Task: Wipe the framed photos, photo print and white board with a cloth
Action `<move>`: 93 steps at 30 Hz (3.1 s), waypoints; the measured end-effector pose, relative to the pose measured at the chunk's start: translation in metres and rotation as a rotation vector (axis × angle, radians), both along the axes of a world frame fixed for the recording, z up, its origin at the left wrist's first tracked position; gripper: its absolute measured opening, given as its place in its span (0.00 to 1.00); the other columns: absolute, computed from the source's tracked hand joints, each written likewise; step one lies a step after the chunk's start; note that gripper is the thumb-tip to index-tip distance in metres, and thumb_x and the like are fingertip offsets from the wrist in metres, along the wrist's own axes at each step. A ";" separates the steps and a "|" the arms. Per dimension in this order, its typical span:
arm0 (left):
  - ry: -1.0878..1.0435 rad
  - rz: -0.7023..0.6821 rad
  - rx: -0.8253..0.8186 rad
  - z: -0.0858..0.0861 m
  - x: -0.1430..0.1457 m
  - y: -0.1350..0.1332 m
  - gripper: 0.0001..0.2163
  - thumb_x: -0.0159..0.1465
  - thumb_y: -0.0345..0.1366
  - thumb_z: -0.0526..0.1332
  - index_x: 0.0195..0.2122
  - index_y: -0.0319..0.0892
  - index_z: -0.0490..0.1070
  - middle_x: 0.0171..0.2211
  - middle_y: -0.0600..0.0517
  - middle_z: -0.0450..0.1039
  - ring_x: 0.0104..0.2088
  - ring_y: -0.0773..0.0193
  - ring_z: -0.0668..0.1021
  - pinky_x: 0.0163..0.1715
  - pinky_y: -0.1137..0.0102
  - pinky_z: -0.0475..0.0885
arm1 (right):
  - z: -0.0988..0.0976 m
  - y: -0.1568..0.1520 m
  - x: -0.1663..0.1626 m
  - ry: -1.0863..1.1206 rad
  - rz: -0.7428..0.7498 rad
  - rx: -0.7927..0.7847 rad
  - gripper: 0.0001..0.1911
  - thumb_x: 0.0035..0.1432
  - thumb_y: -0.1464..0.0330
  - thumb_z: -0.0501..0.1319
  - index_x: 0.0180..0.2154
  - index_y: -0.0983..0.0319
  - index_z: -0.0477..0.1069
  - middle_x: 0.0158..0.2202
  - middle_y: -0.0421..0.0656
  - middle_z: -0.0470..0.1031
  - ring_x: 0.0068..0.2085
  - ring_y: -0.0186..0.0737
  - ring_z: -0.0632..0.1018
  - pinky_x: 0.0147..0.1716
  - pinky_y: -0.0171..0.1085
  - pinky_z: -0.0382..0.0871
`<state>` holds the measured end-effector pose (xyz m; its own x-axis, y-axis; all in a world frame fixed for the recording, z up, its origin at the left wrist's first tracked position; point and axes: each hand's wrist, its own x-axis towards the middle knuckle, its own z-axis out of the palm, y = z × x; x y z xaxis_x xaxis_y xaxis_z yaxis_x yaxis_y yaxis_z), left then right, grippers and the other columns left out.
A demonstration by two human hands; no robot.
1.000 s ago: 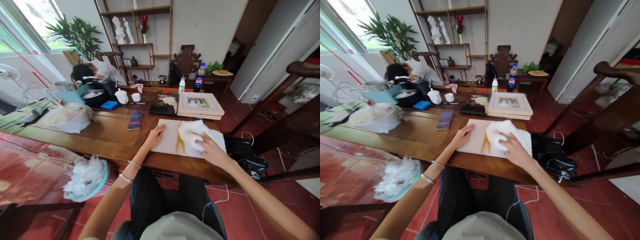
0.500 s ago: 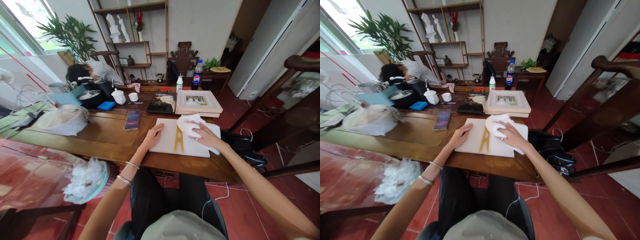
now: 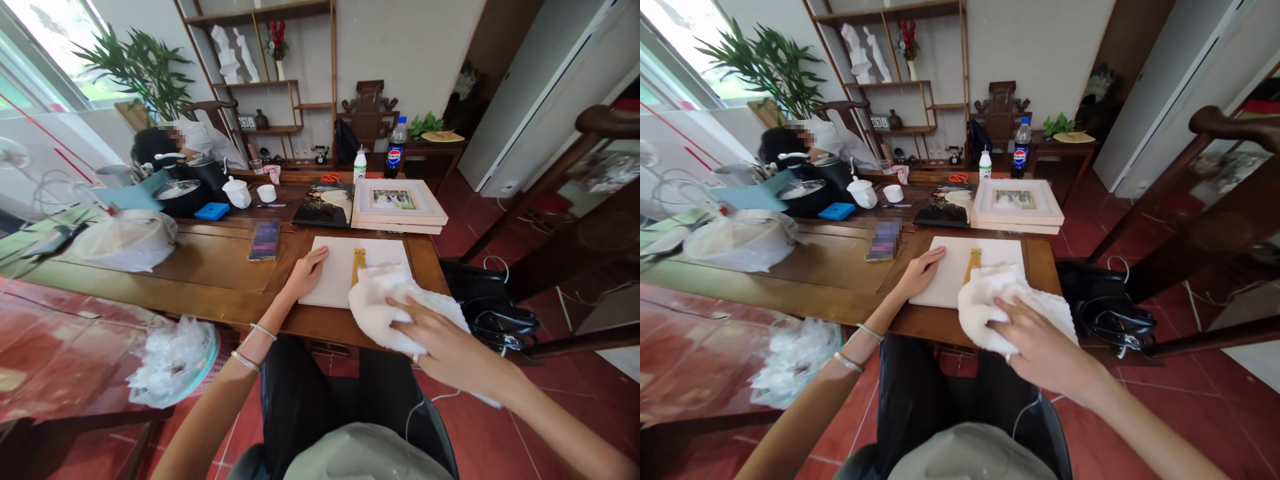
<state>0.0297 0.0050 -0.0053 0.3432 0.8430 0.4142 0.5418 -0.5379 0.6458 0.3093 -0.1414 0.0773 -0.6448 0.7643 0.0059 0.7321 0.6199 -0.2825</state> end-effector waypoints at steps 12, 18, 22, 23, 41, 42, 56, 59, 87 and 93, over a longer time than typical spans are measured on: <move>0.009 -0.005 0.026 0.001 0.000 -0.001 0.18 0.63 0.29 0.49 0.51 0.39 0.71 0.56 0.47 0.67 0.59 0.59 0.67 0.61 0.60 0.60 | -0.040 0.134 -0.020 0.013 -0.299 0.280 0.24 0.65 0.59 0.47 0.53 0.66 0.66 0.59 0.53 0.64 0.63 0.52 0.56 0.61 0.53 0.47; 0.015 0.003 0.019 0.000 0.001 0.000 0.18 0.63 0.30 0.49 0.52 0.37 0.70 0.57 0.46 0.66 0.59 0.59 0.67 0.61 0.59 0.59 | -0.038 0.068 -0.029 -0.023 -0.065 0.252 0.22 0.57 0.73 0.53 0.54 0.63 0.66 0.64 0.49 0.55 0.66 0.52 0.47 0.61 0.58 0.41; 0.018 0.010 0.015 -0.002 0.001 0.001 0.19 0.63 0.30 0.49 0.53 0.38 0.69 0.57 0.47 0.66 0.59 0.59 0.67 0.61 0.59 0.59 | -0.027 0.027 -0.021 -0.009 0.181 0.172 0.20 0.45 0.78 0.57 0.42 0.64 0.73 0.67 0.47 0.44 0.66 0.52 0.42 0.62 0.57 0.34; 0.016 0.011 0.019 -0.003 0.001 0.001 0.19 0.63 0.30 0.49 0.53 0.39 0.69 0.57 0.47 0.67 0.59 0.60 0.67 0.61 0.60 0.59 | -0.025 0.024 -0.017 -0.005 0.231 0.153 0.19 0.43 0.79 0.57 0.40 0.64 0.74 0.67 0.47 0.43 0.66 0.52 0.43 0.63 0.56 0.33; 0.014 0.014 0.012 0.000 0.002 0.001 0.18 0.63 0.31 0.49 0.52 0.37 0.70 0.56 0.44 0.67 0.59 0.58 0.67 0.61 0.58 0.58 | -0.036 0.092 -0.041 0.027 0.031 0.232 0.28 0.47 0.77 0.54 0.52 0.62 0.68 0.66 0.47 0.50 0.66 0.54 0.44 0.59 0.63 0.40; 0.012 0.012 0.012 -0.001 0.002 0.001 0.18 0.63 0.31 0.49 0.52 0.37 0.70 0.56 0.45 0.67 0.59 0.58 0.67 0.61 0.58 0.58 | -0.034 0.079 -0.041 0.024 0.078 0.208 0.27 0.46 0.77 0.55 0.51 0.62 0.69 0.66 0.48 0.49 0.66 0.54 0.43 0.59 0.63 0.39; 0.014 0.009 -0.001 -0.002 0.000 0.002 0.18 0.63 0.31 0.49 0.52 0.39 0.70 0.57 0.46 0.67 0.59 0.59 0.67 0.61 0.60 0.59 | -0.030 0.110 -0.041 0.050 0.005 0.175 0.29 0.48 0.77 0.53 0.54 0.63 0.65 0.64 0.50 0.55 0.65 0.52 0.51 0.59 0.61 0.44; 0.007 0.014 -0.001 -0.001 0.000 0.002 0.18 0.63 0.31 0.50 0.52 0.40 0.70 0.56 0.47 0.67 0.58 0.59 0.67 0.61 0.59 0.59 | -0.031 0.126 -0.061 -0.063 -0.152 0.197 0.28 0.50 0.74 0.55 0.55 0.60 0.66 0.65 0.49 0.52 0.65 0.60 0.48 0.55 0.67 0.45; 0.021 0.025 -0.001 0.005 0.001 -0.001 0.18 0.61 0.27 0.50 0.49 0.41 0.72 0.54 0.49 0.70 0.57 0.57 0.70 0.59 0.60 0.62 | 0.003 0.174 -0.101 0.172 -0.174 0.026 0.16 0.59 0.69 0.50 0.43 0.67 0.71 0.41 0.52 0.77 0.41 0.50 0.77 0.39 0.39 0.68; 0.042 0.030 0.001 0.006 0.001 -0.002 0.18 0.61 0.26 0.50 0.48 0.41 0.73 0.53 0.49 0.71 0.55 0.57 0.72 0.58 0.61 0.64 | 0.001 0.185 -0.120 0.148 -0.162 0.026 0.15 0.57 0.69 0.52 0.42 0.67 0.71 0.40 0.52 0.78 0.38 0.48 0.77 0.35 0.36 0.67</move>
